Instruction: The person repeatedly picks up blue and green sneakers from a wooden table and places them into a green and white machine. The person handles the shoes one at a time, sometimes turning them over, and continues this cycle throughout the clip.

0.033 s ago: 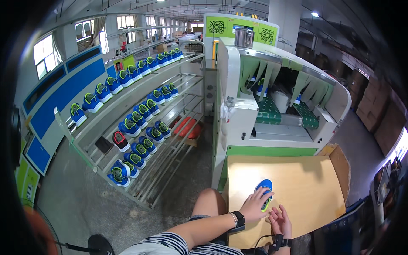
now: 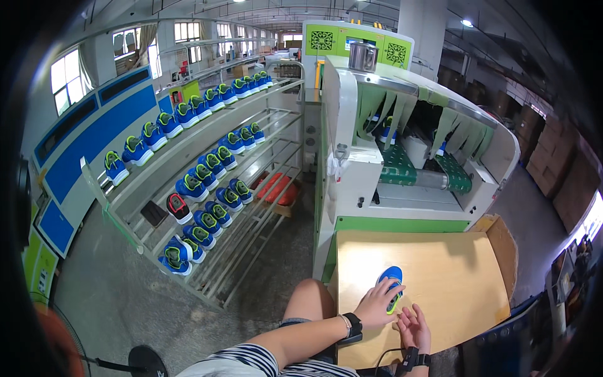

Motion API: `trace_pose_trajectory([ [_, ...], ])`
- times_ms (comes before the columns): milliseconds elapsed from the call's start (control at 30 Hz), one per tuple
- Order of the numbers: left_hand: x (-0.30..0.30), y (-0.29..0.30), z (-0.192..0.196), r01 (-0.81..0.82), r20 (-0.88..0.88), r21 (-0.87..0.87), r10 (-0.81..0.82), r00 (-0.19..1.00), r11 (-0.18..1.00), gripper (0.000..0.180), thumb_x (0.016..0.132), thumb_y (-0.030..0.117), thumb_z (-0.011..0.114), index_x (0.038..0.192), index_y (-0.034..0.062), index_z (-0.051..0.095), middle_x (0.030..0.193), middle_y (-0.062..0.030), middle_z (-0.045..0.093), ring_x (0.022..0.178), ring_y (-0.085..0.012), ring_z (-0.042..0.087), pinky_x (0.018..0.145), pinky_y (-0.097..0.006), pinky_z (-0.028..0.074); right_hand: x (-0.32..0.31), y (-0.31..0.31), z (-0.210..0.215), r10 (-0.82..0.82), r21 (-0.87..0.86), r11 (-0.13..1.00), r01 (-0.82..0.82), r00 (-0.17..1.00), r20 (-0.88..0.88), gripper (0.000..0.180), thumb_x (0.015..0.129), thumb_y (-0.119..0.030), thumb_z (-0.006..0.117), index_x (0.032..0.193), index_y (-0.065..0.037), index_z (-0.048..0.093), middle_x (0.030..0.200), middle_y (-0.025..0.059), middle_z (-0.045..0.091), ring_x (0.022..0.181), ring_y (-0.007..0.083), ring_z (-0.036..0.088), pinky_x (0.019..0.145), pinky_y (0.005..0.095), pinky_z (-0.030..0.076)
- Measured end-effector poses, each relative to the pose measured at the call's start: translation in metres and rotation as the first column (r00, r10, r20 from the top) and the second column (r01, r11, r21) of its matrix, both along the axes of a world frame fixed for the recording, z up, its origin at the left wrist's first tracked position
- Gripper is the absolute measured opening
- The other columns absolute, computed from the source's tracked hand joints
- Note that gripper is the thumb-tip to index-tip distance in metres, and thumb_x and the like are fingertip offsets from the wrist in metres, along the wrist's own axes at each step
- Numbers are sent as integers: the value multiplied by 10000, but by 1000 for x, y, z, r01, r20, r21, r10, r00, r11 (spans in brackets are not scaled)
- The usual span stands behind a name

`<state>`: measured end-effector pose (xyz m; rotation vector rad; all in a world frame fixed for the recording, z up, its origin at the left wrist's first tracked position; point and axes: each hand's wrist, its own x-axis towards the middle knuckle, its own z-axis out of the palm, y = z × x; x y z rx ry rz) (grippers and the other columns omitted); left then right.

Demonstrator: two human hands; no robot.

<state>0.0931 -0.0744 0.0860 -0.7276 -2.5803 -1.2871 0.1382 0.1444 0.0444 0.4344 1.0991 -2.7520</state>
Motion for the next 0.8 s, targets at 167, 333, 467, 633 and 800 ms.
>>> trace_pose_trajectory([
  [167, -1, -3, -4, -17, -11, 5, 17, 1000, 1000, 805, 743, 231, 731, 1475, 168, 402, 1508, -167, 369, 1451, -440, 313, 1129, -555, 335, -1, -8, 8, -16, 29, 999, 15, 1000, 16, 407, 1038, -276, 566, 1390, -79, 508, 1180, 173, 640, 966, 247, 674, 863, 380, 581],
  [333, 1, -3, -5, -17, -10, 13, 17, 1000, 1000, 807, 745, 222, 726, 1480, 168, 396, 1517, -168, 356, 1459, -437, 301, 1134, -553, 327, -2, 4, -7, 74, 8, 997, -74, 997, -17, 310, 1045, -289, 551, 1255, -62, 566, 952, 142, 691, 826, 232, 674, 751, 358, 559],
  [467, 1, -2, 3, 0, 21, -12, 1, 1000, 1000, 808, 743, 218, 751, 1470, 158, 402, 1517, -170, 360, 1463, -434, 292, 1141, -553, 325, 0, 11, -15, 76, 35, 997, -75, 997, -18, 264, 1045, -295, 547, 1151, -61, 608, 785, 106, 667, 697, 214, 623, 636, 343, 489],
  [633, -4, 3, -1, -22, -70, 71, 27, 997, 997, 714, 713, 174, 759, 1370, 124, 483, 1439, -181, 416, 1370, -435, 398, 1077, -517, 399, -2, 7, -12, 74, -58, 996, -72, 996, 42, 244, 1048, -273, 536, 1118, -55, 620, 772, 80, 651, 719, 203, 625, 661, 344, 498],
  [800, -6, 9, -3, -32, -82, 70, 38, 996, 997, 702, 694, 131, 760, 1339, 101, 485, 1390, -191, 440, 1316, -438, 435, 1067, -524, 399, -3, 4, -3, 153, -109, 981, -159, 987, -56, 288, 1048, -255, 540, 1219, -25, 565, 870, 108, 698, 783, 195, 661, 760, 316, 536],
])
